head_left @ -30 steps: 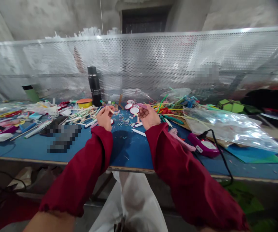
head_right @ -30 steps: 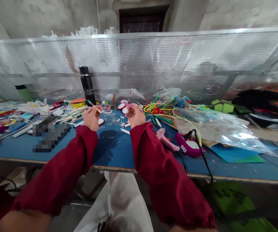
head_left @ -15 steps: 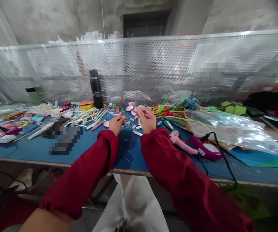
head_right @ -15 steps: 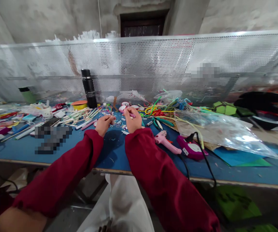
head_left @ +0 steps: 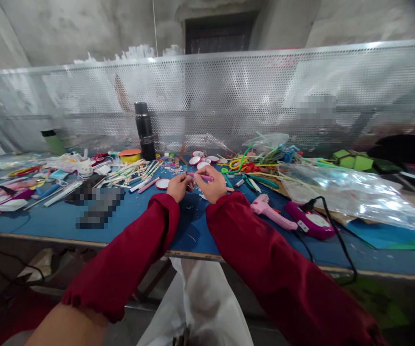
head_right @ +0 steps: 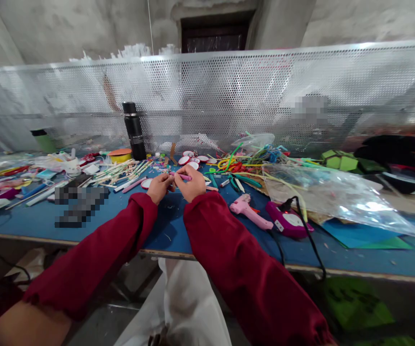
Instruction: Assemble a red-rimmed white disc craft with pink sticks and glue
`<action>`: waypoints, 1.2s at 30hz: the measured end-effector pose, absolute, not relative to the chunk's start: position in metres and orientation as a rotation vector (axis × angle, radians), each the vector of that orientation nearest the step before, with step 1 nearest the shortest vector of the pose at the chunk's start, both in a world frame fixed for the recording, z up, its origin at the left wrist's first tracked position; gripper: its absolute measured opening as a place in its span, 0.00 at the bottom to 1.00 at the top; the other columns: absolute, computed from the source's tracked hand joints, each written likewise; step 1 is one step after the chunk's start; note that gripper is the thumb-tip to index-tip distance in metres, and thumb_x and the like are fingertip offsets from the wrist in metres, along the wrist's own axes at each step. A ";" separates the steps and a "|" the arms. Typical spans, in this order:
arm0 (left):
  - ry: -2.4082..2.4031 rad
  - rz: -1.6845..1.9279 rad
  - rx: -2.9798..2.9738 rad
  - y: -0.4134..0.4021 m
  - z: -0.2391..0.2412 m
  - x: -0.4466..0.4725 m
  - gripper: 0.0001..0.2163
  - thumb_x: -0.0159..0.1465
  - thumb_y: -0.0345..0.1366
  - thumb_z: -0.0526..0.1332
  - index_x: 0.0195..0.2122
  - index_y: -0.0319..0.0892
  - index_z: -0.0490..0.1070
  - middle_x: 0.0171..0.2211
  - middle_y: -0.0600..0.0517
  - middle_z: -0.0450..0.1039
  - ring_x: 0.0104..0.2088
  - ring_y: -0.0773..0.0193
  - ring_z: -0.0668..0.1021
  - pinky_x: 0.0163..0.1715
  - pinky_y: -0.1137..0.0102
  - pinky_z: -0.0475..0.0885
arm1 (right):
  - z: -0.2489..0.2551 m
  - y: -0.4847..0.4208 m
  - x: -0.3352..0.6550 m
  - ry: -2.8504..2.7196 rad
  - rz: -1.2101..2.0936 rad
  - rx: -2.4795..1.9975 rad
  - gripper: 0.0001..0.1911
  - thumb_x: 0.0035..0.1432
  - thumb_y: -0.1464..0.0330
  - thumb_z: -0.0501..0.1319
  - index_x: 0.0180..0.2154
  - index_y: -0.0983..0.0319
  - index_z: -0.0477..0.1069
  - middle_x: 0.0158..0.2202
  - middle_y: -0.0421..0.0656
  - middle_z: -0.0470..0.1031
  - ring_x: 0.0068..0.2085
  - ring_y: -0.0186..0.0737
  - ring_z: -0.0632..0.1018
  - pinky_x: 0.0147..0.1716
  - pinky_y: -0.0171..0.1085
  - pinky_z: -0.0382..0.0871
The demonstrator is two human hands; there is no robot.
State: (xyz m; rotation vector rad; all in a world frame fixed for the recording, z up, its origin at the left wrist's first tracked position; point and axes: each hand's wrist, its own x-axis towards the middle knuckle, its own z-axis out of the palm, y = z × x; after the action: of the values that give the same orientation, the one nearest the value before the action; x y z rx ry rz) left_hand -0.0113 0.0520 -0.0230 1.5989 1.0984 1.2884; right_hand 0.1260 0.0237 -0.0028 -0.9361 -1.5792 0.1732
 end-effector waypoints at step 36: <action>1.040 1.323 1.557 0.050 -0.022 -0.008 0.09 0.64 0.33 0.55 0.26 0.40 0.67 0.23 0.54 0.73 0.18 0.71 0.71 0.20 0.75 0.64 | -0.001 0.027 0.128 -1.498 0.166 -0.959 0.07 0.55 0.64 0.60 0.28 0.59 0.69 0.26 0.38 0.74 0.29 0.36 0.73 0.31 0.35 0.65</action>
State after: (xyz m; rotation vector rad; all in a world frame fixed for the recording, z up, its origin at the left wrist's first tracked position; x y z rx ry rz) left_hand -0.0081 0.0497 -0.0219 1.5572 1.0395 1.3234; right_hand 0.1282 0.0272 -0.0010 -0.9587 -1.4980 0.1658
